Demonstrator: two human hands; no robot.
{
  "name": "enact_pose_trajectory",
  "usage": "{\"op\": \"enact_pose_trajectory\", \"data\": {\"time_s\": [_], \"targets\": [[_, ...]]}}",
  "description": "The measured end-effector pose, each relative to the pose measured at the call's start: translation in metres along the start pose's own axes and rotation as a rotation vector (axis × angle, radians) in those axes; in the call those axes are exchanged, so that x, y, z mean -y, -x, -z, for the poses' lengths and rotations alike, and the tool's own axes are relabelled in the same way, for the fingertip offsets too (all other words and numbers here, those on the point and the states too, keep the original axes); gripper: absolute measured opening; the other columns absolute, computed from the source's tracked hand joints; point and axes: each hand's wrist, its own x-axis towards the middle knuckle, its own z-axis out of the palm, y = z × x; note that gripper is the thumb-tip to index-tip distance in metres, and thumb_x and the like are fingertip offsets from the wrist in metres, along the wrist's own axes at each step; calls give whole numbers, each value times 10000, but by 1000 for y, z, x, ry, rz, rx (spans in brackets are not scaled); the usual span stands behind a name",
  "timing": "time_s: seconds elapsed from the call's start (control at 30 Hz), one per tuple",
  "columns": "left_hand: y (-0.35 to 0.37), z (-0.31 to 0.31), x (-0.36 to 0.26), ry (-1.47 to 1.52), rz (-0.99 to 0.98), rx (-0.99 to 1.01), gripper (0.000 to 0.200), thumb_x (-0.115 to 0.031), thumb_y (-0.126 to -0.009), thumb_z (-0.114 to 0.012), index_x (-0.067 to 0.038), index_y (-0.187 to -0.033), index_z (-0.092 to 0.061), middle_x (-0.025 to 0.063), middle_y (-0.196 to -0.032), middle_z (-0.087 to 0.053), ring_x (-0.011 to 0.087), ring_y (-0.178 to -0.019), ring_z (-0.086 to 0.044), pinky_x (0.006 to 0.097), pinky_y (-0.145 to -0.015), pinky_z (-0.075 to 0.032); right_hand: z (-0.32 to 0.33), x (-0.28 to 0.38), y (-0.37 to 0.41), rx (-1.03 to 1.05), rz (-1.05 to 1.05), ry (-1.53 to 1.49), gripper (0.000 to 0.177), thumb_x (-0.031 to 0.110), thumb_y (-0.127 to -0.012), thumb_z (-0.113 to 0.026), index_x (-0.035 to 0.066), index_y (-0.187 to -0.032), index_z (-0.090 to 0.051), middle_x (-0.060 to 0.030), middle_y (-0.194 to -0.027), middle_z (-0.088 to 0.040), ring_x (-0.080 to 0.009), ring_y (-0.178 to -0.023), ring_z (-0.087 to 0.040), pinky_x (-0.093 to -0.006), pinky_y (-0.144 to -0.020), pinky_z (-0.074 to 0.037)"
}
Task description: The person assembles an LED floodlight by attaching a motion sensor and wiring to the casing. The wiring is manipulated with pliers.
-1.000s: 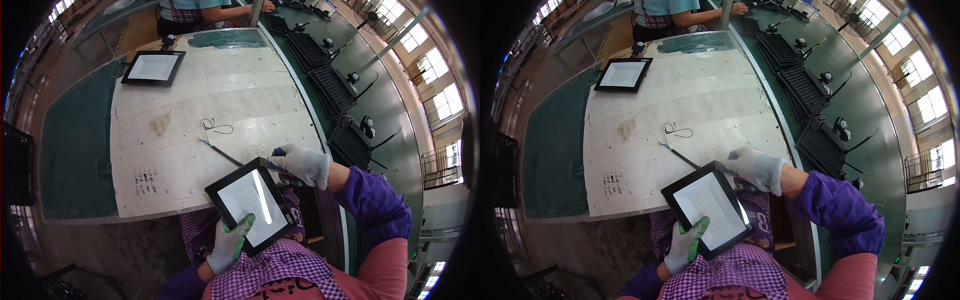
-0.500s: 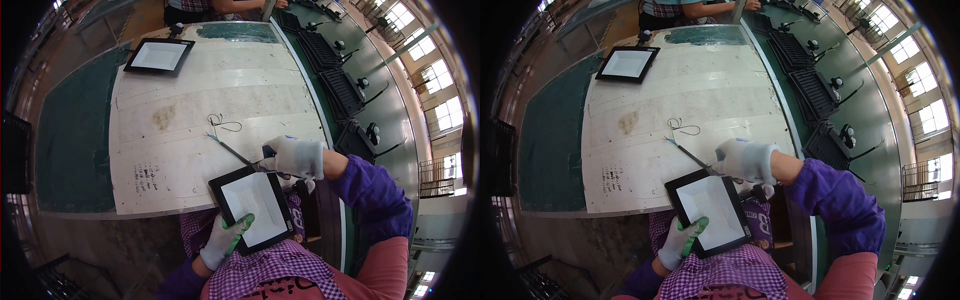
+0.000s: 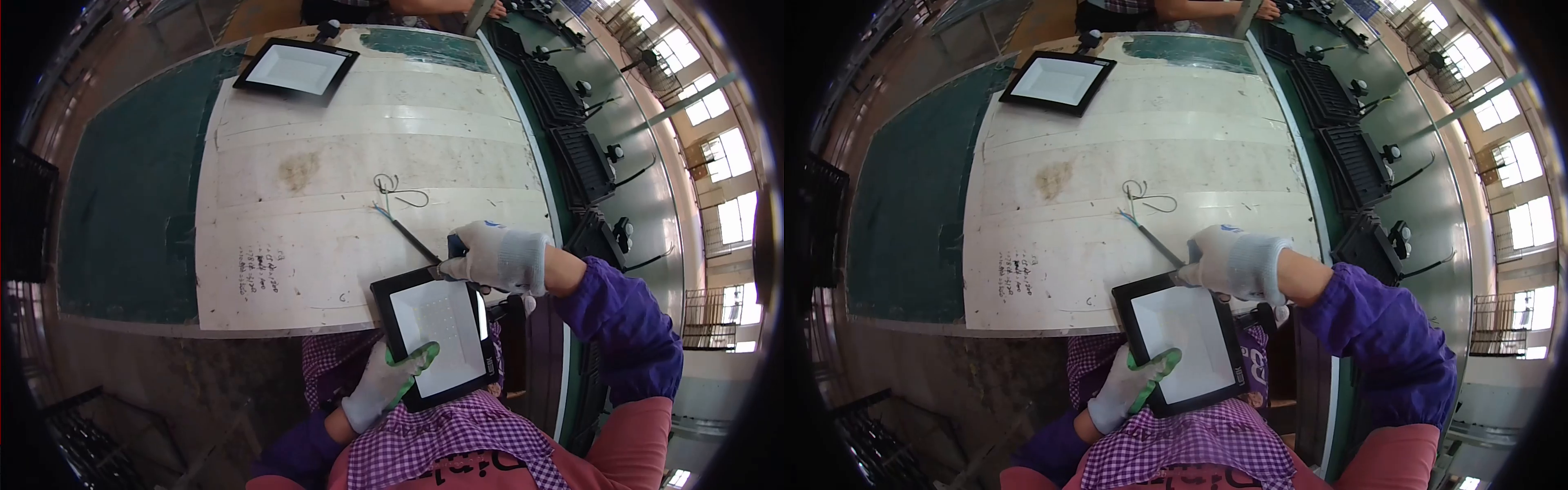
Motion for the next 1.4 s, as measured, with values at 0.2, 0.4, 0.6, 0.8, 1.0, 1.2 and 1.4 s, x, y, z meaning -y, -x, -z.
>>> {"op": "enact_pose_trajectory", "data": {"time_s": [0.2, 0.4, 0.6, 0.8, 1.0, 1.2, 1.4], "targets": [[1, -2, -5, -13, 60, -32, 326, 13, -877, -616, 36, -1189, -522, 84, -1098, -598, 134, -992, -585, 267, -865, -495, -20, 31, -23, 72, 51, 78, 336, 334, -903, -617, -1, -875, -615, -60, -616, -604, -158, -535, -594, -299, -518, -479], [-1, 4, 5, 9, 2, -10, 272, -85, -884, -672, -1, -1125, -581, 29, -975, -624, 75, -845, -572, 230, -710, -474, -30, 55, -25, 75, 60, 137, 342, 357, -914, -586, 22, -851, -613, -54, -601, -608, -167, -531, -603, -320, -519, -480], [1, -1, -8, 43, -17, 8, 325, -17, -880, -627, 44, -1185, -535, 91, -1083, -615, 145, -934, -612, 280, -826, -513, -25, 51, -26, 75, 132, 161, 315, 349, -911, -593, 42, -848, -611, -36, -608, -602, -144, -545, -590, -308, -507, -461], [8, 6, -23, -120, 19, 15, 314, -177, -920, -620, 29, -1152, -571, 85, -1054, -642, 159, -954, -636, 295, -835, -533, -28, 45, -22, 52, 119, 61, 314, 342, -913, -592, 34, -852, -601, -29, -594, -587, -135, -525, -566, -320, -485, -440], [71, 43, -29, 693, -165, -13, 637, -510, -958, -455, -15, -1359, -450, 164, -1262, -580, 306, -1131, -587, 433, -995, -457, -33, 25, -26, -28, 53, -210, 292, 283, -927, -585, -5, -882, -613, -40, -642, -589, -132, -518, -557, -303, -465, -434], [87, 40, -7, -216, -246, -394, 402, -137, -900, -619, -6, -1266, -517, 130, -1162, -619, 224, -1077, -595, 348, -898, -484, -34, 10, -38, -28, 81, -383, 272, 243, -903, -631, -29, -918, -625, -51, -641, -586, -137, -494, -540, -307, -442, -402], [80, 58, -51, -172, -154, -344, 316, -115, -896, -634, 34, -1166, -565, 81, -1058, -637, 170, -956, -620, 303, -827, -495, -6, 9, -43, 28, 149, -60, 347, 357, -887, -624, 12, -858, -653, -20, -587, -566, -114, -483, -490, -279, -469, -364]]}}
